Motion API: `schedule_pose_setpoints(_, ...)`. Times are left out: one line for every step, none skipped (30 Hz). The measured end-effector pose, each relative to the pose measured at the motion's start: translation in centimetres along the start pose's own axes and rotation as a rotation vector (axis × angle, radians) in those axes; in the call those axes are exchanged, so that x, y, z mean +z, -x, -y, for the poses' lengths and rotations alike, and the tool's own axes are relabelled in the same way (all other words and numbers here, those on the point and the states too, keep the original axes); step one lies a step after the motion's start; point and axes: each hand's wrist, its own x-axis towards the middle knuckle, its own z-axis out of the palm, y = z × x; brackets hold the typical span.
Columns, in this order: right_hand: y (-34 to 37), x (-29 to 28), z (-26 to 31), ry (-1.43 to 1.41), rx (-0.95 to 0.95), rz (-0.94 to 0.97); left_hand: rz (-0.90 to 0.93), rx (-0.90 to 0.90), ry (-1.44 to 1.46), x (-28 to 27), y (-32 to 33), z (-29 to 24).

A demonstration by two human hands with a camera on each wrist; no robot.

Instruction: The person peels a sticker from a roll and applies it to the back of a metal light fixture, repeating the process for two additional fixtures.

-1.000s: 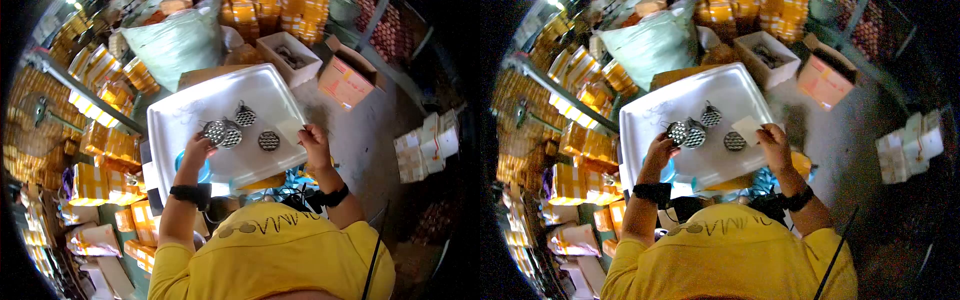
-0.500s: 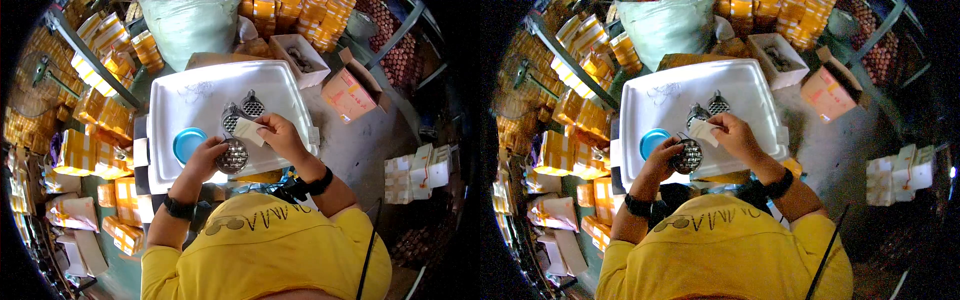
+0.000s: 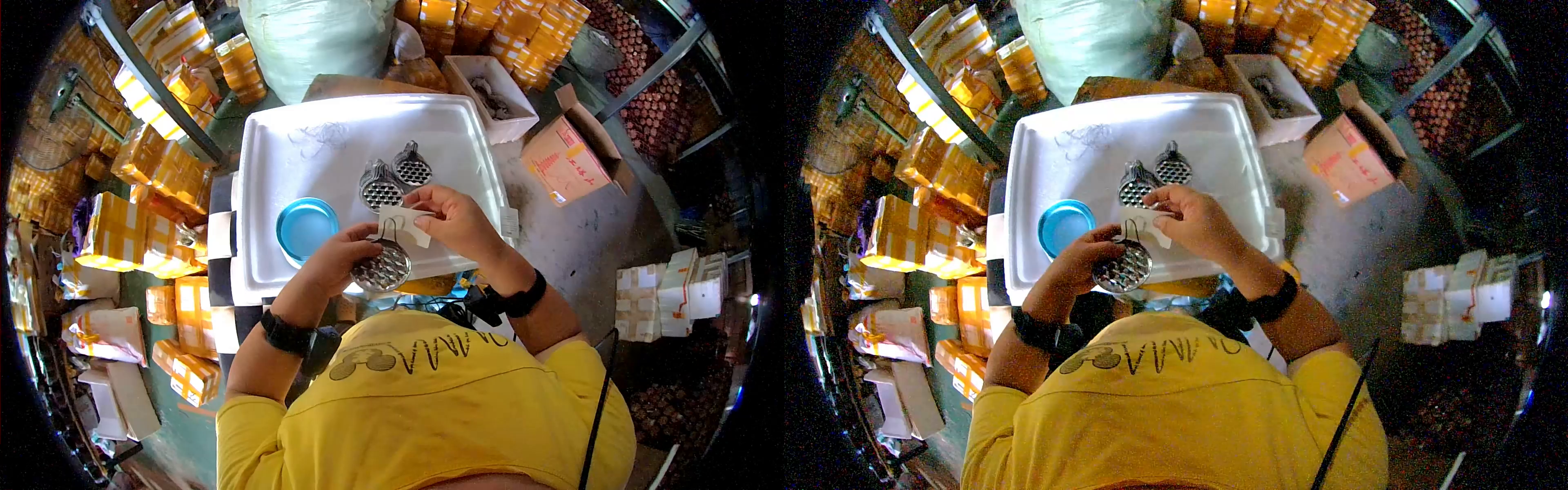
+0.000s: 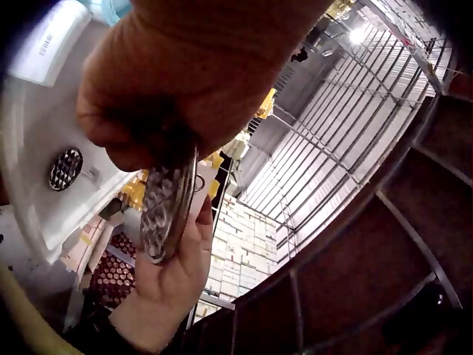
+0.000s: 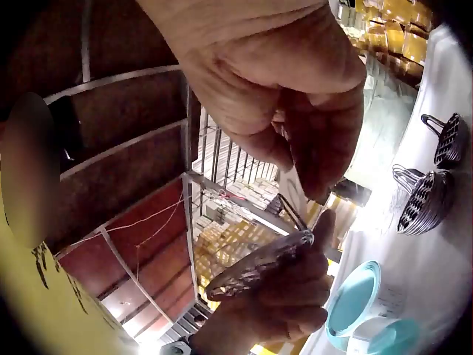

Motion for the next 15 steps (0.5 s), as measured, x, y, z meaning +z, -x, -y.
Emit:
schedule_pose_setpoints(0.0, 0.0, -0.1, -0.009, -0.001, 0.003, -0.009, 0.000, -0.004, 0.0, 0.0, 0.0)
schedule_pose_setpoints(0.1, 0.0, -0.1, -0.018, -0.002, 0.006, -0.018, 0.001, -0.008, 0.1, 0.0, 0.0)
schedule_pose_setpoints(0.1, 0.0, -0.1, -0.010, 0.001, 0.005, -0.027, 0.001, -0.012, 0.2, 0.1, 0.0)
schedule_pose_setpoints(0.1, 0.0, -0.1, -0.003, 0.004, 0.004, -0.022, 0.001, -0.008, 0.2, 0.1, 0.0)
schedule_pose_setpoints(0.2, 0.1, 0.0, 0.004, 0.007, 0.004, -0.017, 0.001, -0.003, 0.2, 0.1, -0.1)
schedule_pose_setpoints(0.2, 0.1, 0.1, 0.016, 0.011, 0.003, -0.013, 0.002, 0.001, 0.3, 0.1, -0.1)
schedule_pose_setpoints(0.3, 0.1, 0.1, 0.027, 0.015, 0.003, -0.008, 0.004, -0.003, 0.2, 0.1, -0.1)
schedule_pose_setpoints(0.3, 0.1, 0.2, 0.039, 0.020, 0.002, -0.003, 0.006, -0.006, 0.2, 0.1, -0.1)
schedule_pose_setpoints(0.4, 0.1, 0.3, 0.023, 0.023, 0.004, 0.002, 0.007, -0.010, 0.1, 0.1, -0.1)
schedule_pose_setpoints(0.4, 0.2, 0.6, 0.006, 0.026, 0.005, -0.005, 0.004, -0.013, 0.2, 0.1, -0.2)
schedule_pose_setpoints(0.5, 0.3, 0.7, -0.010, 0.030, 0.007, -0.012, 0.002, -0.016, 0.3, 0.2, -0.3)
schedule_pose_setpoints(0.5, 0.3, 0.8, -0.007, 0.036, 0.003, -0.020, -0.002, -0.019, 0.4, 0.2, -0.3)
schedule_pose_setpoints(0.5, 0.4, 0.9, -0.003, 0.041, -0.002, -0.017, 0.000, -0.022, 0.4, 0.3, -0.3)
schedule_pose_setpoints(0.5, 0.5, 0.9, 0.001, 0.047, -0.006, -0.015, 0.001, -0.025, 0.3, 0.3, -0.2)
schedule_pose_setpoints(0.5, 0.5, 0.9, -0.009, 0.042, -0.006, -0.012, 0.003, -0.028, 0.3, 0.3, -0.2)
